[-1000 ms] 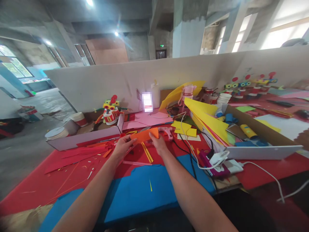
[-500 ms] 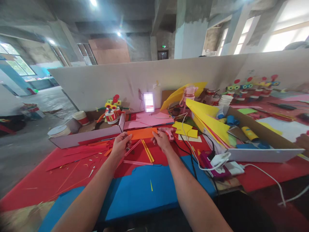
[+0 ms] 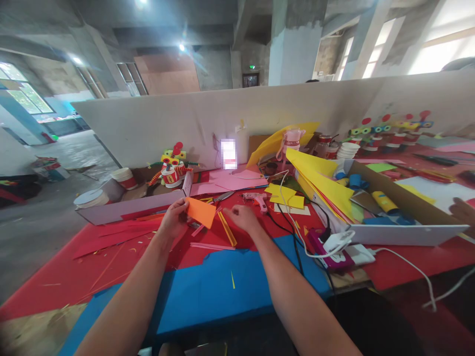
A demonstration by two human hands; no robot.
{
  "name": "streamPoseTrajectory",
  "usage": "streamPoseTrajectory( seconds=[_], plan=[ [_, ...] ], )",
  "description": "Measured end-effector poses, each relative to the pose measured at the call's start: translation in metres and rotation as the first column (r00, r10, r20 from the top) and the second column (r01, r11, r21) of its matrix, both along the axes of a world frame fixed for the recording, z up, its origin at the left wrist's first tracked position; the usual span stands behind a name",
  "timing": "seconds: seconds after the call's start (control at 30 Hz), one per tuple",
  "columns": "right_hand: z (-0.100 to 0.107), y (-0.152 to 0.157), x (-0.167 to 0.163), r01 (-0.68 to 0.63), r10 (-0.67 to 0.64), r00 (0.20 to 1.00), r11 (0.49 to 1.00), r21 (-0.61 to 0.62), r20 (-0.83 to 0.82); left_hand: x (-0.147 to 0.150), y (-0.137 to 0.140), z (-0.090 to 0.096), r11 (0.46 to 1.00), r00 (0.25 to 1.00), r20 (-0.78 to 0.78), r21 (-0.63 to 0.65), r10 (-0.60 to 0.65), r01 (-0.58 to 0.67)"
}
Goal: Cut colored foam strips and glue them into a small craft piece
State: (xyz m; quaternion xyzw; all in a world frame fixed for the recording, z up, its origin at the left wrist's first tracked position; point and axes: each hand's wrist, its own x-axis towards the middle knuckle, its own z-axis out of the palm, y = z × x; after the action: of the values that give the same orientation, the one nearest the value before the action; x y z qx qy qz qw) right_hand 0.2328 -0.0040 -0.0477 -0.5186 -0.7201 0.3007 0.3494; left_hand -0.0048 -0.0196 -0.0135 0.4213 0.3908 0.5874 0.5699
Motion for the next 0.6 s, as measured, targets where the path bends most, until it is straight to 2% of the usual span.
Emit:
streamPoseTrajectory(
  seconds=[0.07,0.1,0.2,0.27,0.33,0.4,0.47,0.53,0.6],
  plan=[
    [0.001,-0.008,-0.009,-0.035,0.027,0.97,0.999,0.032,0.241,0.001,-0.002,0.0,1.0,0.999,-0.032,-0.01,-0.028,0.028],
    [0.002,-0.011,-0.012,-0.041,0.031,0.954,0.999,0.024,0.298,0.002,-0.003,-0.001,0.999,0.998,-0.055,-0.015,-0.044,0.043],
    [0.002,-0.013,-0.016,-0.032,0.034,0.958,0.999,-0.011,0.283,0.008,-0.007,-0.001,0.996,0.993,-0.088,-0.032,-0.081,0.079],
    [0.002,-0.01,-0.014,0.006,0.0,0.993,0.999,-0.045,0.115,0.012,-0.009,0.0,0.994,0.991,-0.091,-0.048,-0.1,0.096],
    [0.001,-0.007,-0.012,-0.012,-0.018,0.981,0.988,-0.155,-0.194,0.017,-0.011,0.002,0.991,0.986,-0.111,-0.054,-0.128,0.123],
    [-0.001,-0.006,-0.012,-0.143,-0.03,0.852,0.947,-0.287,-0.522,0.022,-0.013,0.003,0.988,0.977,-0.147,-0.043,-0.152,0.148],
    [-0.003,-0.008,-0.015,-0.29,-0.061,0.684,0.891,-0.348,-0.727,0.028,-0.013,0.003,0.989,0.969,-0.201,-0.029,-0.145,0.142],
    [-0.004,-0.01,-0.02,-0.391,-0.082,0.569,0.848,-0.358,-0.818,0.033,-0.012,0.001,0.994,0.957,-0.27,-0.016,-0.105,0.105],
    [-0.005,-0.012,-0.023,-0.464,-0.081,0.516,0.811,-0.358,-0.853,0.037,-0.011,-0.001,0.999,0.942,-0.331,0.008,-0.047,0.053]
  ],
)
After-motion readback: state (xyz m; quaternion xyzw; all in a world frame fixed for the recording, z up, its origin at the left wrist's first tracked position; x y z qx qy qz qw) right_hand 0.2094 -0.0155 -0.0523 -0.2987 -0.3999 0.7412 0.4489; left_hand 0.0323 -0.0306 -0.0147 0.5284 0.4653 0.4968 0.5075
